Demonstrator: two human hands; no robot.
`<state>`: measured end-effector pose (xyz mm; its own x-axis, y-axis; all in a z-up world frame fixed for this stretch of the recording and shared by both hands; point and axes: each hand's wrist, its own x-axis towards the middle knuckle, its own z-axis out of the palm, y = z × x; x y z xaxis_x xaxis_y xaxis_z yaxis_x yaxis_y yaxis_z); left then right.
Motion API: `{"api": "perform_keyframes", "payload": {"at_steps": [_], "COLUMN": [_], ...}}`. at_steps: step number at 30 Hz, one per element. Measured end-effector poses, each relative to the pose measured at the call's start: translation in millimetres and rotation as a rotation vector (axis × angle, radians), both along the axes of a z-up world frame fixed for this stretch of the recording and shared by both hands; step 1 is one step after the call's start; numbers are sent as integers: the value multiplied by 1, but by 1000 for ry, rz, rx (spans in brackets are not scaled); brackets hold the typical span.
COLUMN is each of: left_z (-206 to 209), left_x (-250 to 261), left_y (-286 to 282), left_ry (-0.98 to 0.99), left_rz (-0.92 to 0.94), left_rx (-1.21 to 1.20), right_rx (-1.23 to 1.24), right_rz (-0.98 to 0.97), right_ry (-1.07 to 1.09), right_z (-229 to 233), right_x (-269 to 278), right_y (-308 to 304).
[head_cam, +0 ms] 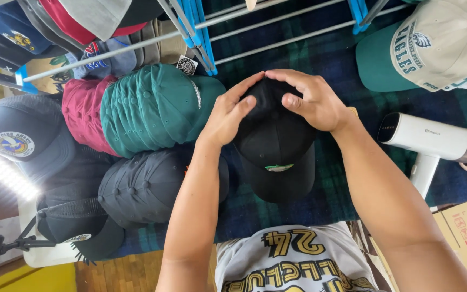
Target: Brushing and steaming baseball caps to clean and restore their shape.
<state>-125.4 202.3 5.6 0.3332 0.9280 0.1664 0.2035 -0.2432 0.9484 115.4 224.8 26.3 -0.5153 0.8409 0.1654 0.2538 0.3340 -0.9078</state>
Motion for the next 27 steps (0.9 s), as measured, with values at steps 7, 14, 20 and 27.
{"api": "perform_keyframes", "payload": {"at_steps": [7, 14, 20, 27], "left_z": [-20, -54, -76, -52], "left_x": [12, 56, 66, 33], "left_y": [-25, -95, -101, -85], "left_ry": [-99, -61, 15, 39], "left_rz": [204, 519, 627, 446], "left_rx": [184, 446, 583, 516], "right_rx": [31, 328, 497, 452], "right_rz": [-156, -336, -345, -373], "right_ry": [140, 293, 307, 436], "right_z": [-33, -44, -64, -80], "right_x": [5, -6, -6, -11], "right_y": [-13, -75, -69, -70]}}
